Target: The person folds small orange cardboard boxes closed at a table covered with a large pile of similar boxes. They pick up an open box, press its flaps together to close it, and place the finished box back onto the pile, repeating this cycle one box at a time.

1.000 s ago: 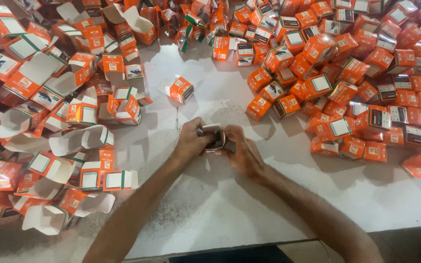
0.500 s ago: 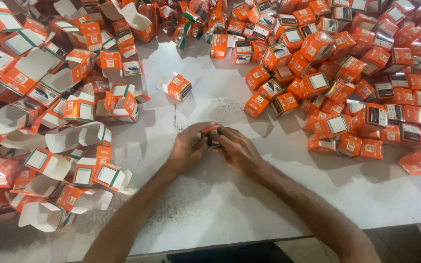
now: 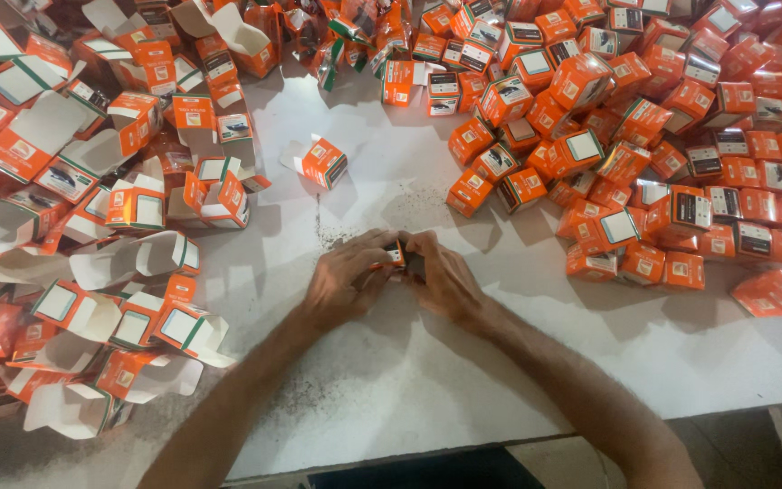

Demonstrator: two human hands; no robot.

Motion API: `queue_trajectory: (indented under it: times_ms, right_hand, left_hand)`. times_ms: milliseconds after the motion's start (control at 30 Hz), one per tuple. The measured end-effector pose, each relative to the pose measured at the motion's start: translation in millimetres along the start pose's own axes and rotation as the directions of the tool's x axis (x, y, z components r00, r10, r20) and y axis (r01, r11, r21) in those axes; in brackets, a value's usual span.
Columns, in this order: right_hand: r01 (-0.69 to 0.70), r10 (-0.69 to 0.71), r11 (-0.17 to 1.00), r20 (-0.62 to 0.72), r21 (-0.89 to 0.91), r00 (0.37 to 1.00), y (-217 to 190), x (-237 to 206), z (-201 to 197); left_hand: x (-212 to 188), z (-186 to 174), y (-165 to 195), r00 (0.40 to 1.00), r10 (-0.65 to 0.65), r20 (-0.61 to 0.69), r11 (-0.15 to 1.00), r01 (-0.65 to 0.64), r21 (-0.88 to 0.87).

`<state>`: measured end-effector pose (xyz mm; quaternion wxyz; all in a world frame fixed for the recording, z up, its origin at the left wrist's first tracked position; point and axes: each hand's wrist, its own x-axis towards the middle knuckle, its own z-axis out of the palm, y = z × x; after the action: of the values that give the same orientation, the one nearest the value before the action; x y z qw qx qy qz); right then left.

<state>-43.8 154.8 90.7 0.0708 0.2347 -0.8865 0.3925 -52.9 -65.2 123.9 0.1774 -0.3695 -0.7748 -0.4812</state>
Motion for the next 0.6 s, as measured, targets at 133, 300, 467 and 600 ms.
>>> queue_trajectory:
  times_ms: [133,300,467,600]
  right_hand:
    - [-0.052,0.052,0.999,0.035,0.012,0.998,-5,4,-7]
    - [0.116,-0.116,0.992,-0.011,0.058,0.993,-27,9,-16]
    - [0.296,-0.313,0.846,0.037,-0.443,0.949,-36,21,-27]
    - [0.005,-0.117,0.762,-0.13,-0.647,0.985,-11,41,-65]
  left_hand:
    - [1,-7,-1,0.993,0.099,0.059,0.992,-0.103,0.076]
    - [-3,-14,6,0.966,0.101,0.239,0.97,-0.15,0.193]
    - [2,-18,2,0.972,0.157,0.177,0.924,-0.208,0.322]
    - [42,-26,-35,0.981,-0.091,-0.171,0.824,0.171,0.54]
